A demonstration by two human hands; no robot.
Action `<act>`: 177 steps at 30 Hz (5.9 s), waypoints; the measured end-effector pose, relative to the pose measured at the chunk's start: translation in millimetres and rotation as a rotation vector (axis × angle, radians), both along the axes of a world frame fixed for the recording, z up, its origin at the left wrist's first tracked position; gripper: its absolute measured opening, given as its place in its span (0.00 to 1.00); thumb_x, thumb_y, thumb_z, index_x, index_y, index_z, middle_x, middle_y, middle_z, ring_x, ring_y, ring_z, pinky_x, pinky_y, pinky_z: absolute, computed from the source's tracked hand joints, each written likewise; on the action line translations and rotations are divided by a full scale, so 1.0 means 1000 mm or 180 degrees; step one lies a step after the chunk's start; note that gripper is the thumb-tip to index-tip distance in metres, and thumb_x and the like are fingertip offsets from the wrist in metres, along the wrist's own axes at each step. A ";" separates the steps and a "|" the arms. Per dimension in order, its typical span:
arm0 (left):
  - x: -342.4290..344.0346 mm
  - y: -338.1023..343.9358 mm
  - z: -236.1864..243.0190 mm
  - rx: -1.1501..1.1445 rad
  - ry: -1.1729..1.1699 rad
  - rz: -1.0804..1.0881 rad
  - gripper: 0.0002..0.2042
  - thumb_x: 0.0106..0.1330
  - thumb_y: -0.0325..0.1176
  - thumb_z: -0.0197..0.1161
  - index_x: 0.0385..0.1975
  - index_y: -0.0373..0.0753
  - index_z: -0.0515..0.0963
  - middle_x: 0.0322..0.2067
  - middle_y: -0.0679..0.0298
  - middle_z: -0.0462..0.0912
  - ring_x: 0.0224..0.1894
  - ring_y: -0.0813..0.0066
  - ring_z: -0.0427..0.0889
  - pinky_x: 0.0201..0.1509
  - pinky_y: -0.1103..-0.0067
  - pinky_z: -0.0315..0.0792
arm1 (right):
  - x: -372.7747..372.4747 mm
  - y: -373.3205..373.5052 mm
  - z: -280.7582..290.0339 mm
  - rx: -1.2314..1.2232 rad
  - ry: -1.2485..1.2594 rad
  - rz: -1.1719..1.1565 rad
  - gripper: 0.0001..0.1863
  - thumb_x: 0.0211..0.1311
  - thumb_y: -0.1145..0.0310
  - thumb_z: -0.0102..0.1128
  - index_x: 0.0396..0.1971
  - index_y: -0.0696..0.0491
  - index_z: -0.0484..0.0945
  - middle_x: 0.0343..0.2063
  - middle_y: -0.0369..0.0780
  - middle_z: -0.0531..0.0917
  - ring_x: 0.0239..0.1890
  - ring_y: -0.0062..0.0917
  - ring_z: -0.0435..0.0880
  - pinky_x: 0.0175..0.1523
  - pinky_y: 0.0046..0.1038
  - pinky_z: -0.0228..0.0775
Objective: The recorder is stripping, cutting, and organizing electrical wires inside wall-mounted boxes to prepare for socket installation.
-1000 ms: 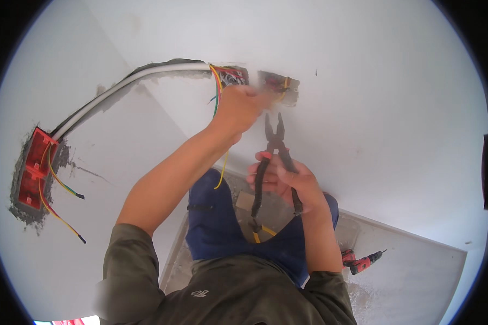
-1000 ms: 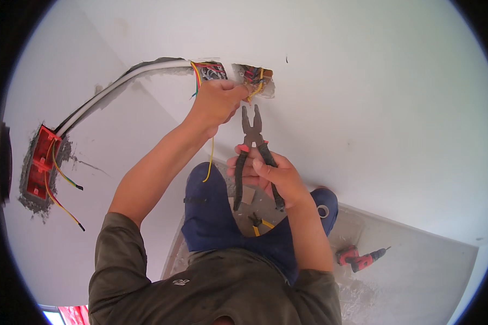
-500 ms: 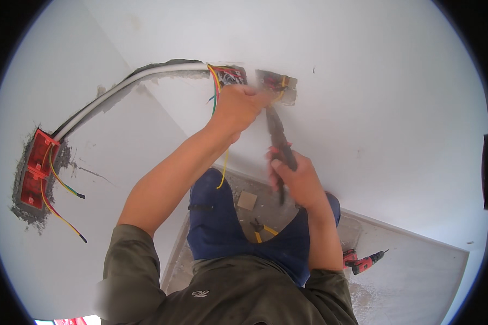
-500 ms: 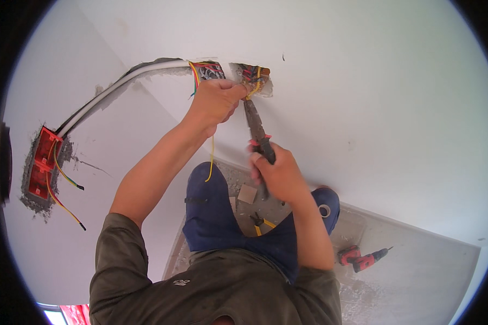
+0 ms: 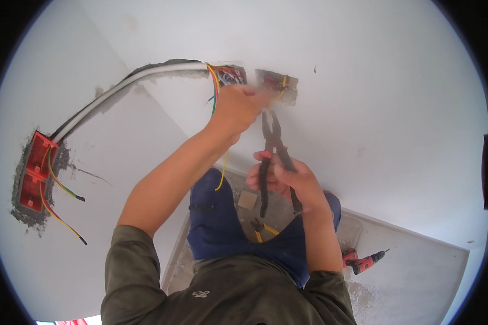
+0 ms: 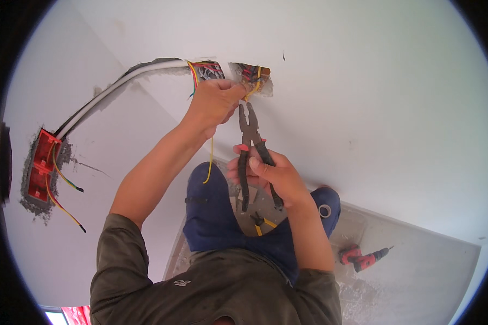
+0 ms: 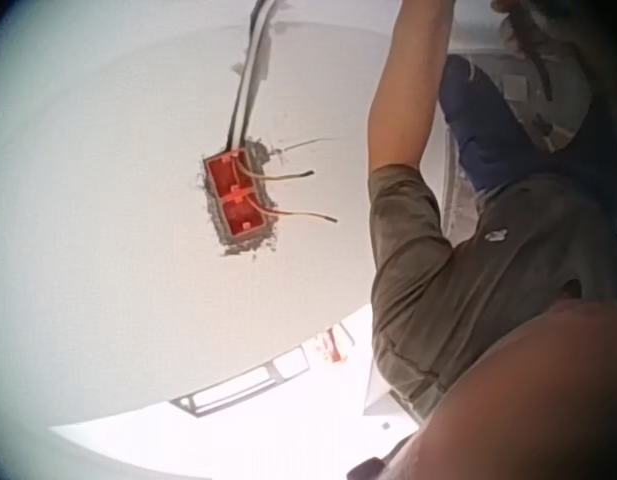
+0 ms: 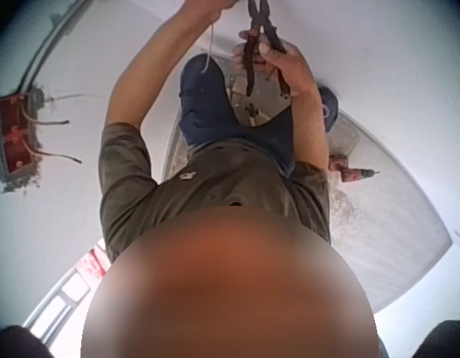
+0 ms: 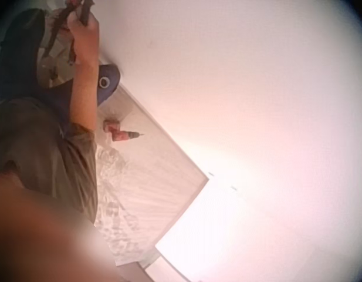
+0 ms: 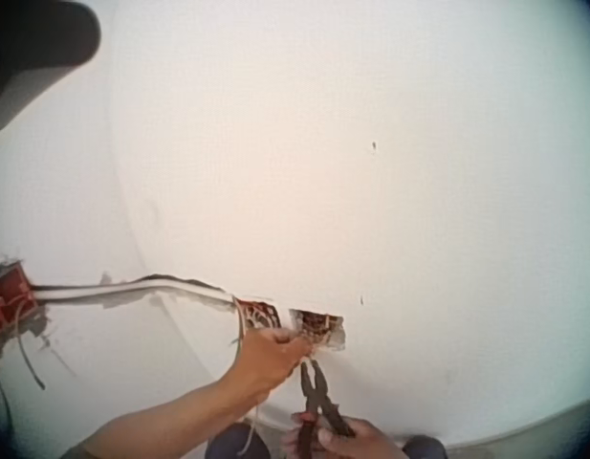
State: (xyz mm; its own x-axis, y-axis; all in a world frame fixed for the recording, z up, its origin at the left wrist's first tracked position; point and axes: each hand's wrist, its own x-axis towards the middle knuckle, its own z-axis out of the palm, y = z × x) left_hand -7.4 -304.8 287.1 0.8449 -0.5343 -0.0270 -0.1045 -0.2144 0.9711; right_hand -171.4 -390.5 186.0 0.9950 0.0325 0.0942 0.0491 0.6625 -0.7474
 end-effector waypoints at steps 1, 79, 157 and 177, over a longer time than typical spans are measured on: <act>0.000 0.000 0.000 0.0015 0.0067 0.0002 0.09 0.62 0.30 0.64 0.22 0.35 0.77 0.14 0.73 0.68 0.13 0.88 0.60 0.15 0.82 0.49 | 0.002 0.001 -0.001 0.0003 -0.0006 0.0008 0.26 0.72 0.60 0.57 0.61 0.62 0.69 0.47 0.48 0.82 0.50 0.39 0.84 0.58 0.42 0.76; 0.001 -0.003 -0.007 -0.0051 -0.0255 -0.0045 0.11 0.62 0.30 0.64 0.18 0.37 0.75 0.14 0.73 0.67 0.13 0.88 0.60 0.15 0.83 0.49 | -0.010 0.011 -0.015 -0.0966 0.0206 -0.0383 0.24 0.70 0.70 0.55 0.62 0.63 0.67 0.52 0.50 0.80 0.53 0.41 0.82 0.54 0.37 0.76; -0.005 0.001 -0.001 0.0112 -0.0065 -0.0011 0.14 0.63 0.37 0.70 0.19 0.38 0.75 0.13 0.75 0.66 0.13 0.88 0.59 0.15 0.83 0.49 | -0.013 0.011 -0.008 -0.2120 0.0207 -0.1193 0.18 0.72 0.64 0.55 0.55 0.60 0.74 0.40 0.39 0.83 0.45 0.26 0.81 0.54 0.30 0.71; -0.011 -0.002 -0.005 -0.0408 -0.0136 0.0253 0.16 0.63 0.31 0.66 0.14 0.42 0.70 0.13 0.75 0.66 0.13 0.88 0.59 0.15 0.83 0.49 | 0.004 -0.005 0.037 -0.4498 0.0487 -0.2231 0.21 0.67 0.68 0.56 0.56 0.62 0.71 0.42 0.53 0.78 0.42 0.52 0.81 0.47 0.46 0.74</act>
